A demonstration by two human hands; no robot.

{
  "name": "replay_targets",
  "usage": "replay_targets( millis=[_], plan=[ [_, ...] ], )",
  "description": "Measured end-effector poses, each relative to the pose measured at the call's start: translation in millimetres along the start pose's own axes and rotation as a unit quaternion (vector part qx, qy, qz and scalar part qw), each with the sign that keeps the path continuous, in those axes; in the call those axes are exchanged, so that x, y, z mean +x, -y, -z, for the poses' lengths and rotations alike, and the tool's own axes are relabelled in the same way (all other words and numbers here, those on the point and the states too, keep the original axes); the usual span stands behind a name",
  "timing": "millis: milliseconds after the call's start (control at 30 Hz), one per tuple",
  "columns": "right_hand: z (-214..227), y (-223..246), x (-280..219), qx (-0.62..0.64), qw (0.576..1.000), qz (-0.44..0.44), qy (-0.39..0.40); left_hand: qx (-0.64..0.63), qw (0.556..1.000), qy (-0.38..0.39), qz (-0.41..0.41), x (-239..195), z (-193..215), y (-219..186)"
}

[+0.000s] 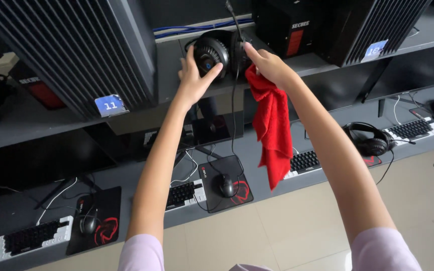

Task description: The person cleans several black gaming headsets on a desk using a red cloth. They pick up each headset, wipe the ear cups and headband, and then place them back on the desk or a shelf above the monitors.

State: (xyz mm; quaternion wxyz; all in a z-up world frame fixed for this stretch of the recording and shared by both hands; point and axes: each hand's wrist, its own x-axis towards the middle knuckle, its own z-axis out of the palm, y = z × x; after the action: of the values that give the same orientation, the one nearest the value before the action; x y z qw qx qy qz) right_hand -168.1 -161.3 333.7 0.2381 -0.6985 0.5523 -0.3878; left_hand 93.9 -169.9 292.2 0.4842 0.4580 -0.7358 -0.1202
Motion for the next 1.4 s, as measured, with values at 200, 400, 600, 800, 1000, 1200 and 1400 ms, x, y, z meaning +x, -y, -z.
replay_targets(
  millis=[200, 400, 600, 800, 1000, 1200, 1400],
  plan=[
    [7.6, -21.6, -56.6, 0.170, 0.977, 0.123, -0.025, 0.083, 0.950, -0.212, -0.214, -97.0, 6.9, -94.9],
    [11.4, -54.4, -138.6, 0.188, 0.971, 0.145, 0.016, -0.167, 0.961, 0.028, -0.219, -148.8, -46.7, -138.9],
    [25.4, -107.5, -206.7, 0.116, 0.988, 0.095, 0.027, -0.160, 0.950, 0.131, -0.235, -163.2, -146.1, -104.6],
    [43.6, -174.2, -260.2, 0.103, 0.994, -0.028, 0.008, -0.265, 0.931, 0.247, -0.042, -171.6, -248.7, -105.0],
    [84.9, -308.9, -319.9, 0.252, 0.963, -0.086, 0.043, -0.389, 0.824, 0.412, 0.009, -196.8, -365.8, -133.5],
    [149.1, -430.4, -374.5, 0.344, 0.908, -0.226, 0.076, -0.480, 0.733, 0.472, 0.097, -199.3, -460.7, -184.3],
    [216.1, -534.3, -400.2, 0.272, 0.911, -0.203, 0.235, -0.571, 0.674, 0.436, 0.171, -183.0, -551.9, -205.2]
  ],
)
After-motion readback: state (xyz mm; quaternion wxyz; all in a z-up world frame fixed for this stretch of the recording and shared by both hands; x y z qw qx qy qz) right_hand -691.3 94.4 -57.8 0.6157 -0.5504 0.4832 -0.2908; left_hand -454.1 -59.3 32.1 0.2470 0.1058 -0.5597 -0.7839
